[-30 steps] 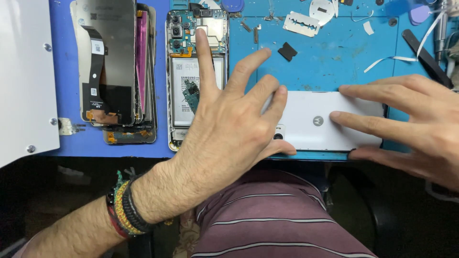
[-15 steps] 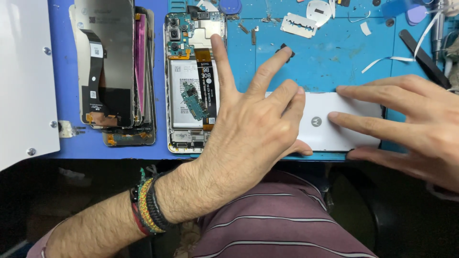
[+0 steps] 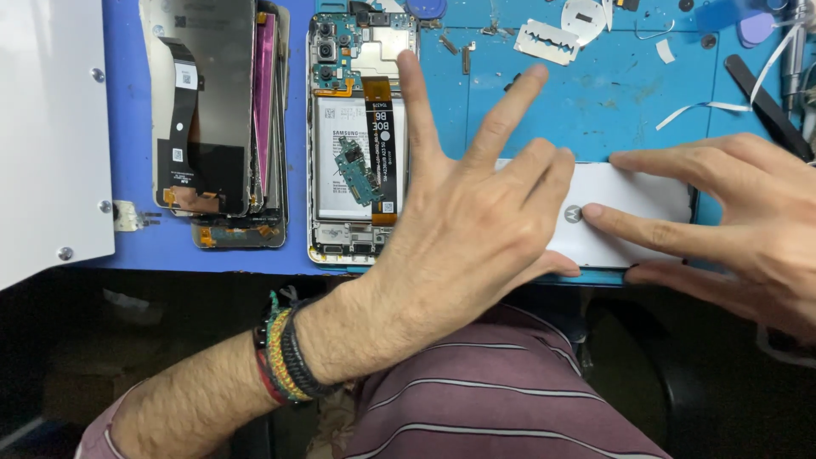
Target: Replacing and securing the back cover of a smartphone on a technician's workbench.
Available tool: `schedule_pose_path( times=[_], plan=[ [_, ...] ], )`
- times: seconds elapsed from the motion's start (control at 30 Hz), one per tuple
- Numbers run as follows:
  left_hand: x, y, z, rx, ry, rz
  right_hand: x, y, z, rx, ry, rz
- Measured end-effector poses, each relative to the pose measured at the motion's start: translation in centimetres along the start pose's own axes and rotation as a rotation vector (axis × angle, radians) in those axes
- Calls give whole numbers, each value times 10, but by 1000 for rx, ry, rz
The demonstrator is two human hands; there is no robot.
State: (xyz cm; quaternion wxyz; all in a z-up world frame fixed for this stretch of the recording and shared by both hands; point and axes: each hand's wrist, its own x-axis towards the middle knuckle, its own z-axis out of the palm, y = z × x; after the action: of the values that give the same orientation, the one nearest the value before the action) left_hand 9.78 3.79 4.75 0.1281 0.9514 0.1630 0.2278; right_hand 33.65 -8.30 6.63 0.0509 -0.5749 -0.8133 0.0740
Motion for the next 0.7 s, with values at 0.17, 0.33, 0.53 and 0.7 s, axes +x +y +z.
schedule_pose_path(
  times=[0.17,0.33,0.53,0.7],
  plan=[
    [-21,-27,-65,-79,22,0,-3,8,9,-52,-39,-3],
    [-48,-39,-66,14,-107,3,-6,17,14,-97,-67,-53],
    [-44,-43,-46,16,-97,40,-10,18,18,-163,-80,-39],
    [-40,-46,-37,96,-117,66,-10,20,18,-160,-75,-50]
  ],
)
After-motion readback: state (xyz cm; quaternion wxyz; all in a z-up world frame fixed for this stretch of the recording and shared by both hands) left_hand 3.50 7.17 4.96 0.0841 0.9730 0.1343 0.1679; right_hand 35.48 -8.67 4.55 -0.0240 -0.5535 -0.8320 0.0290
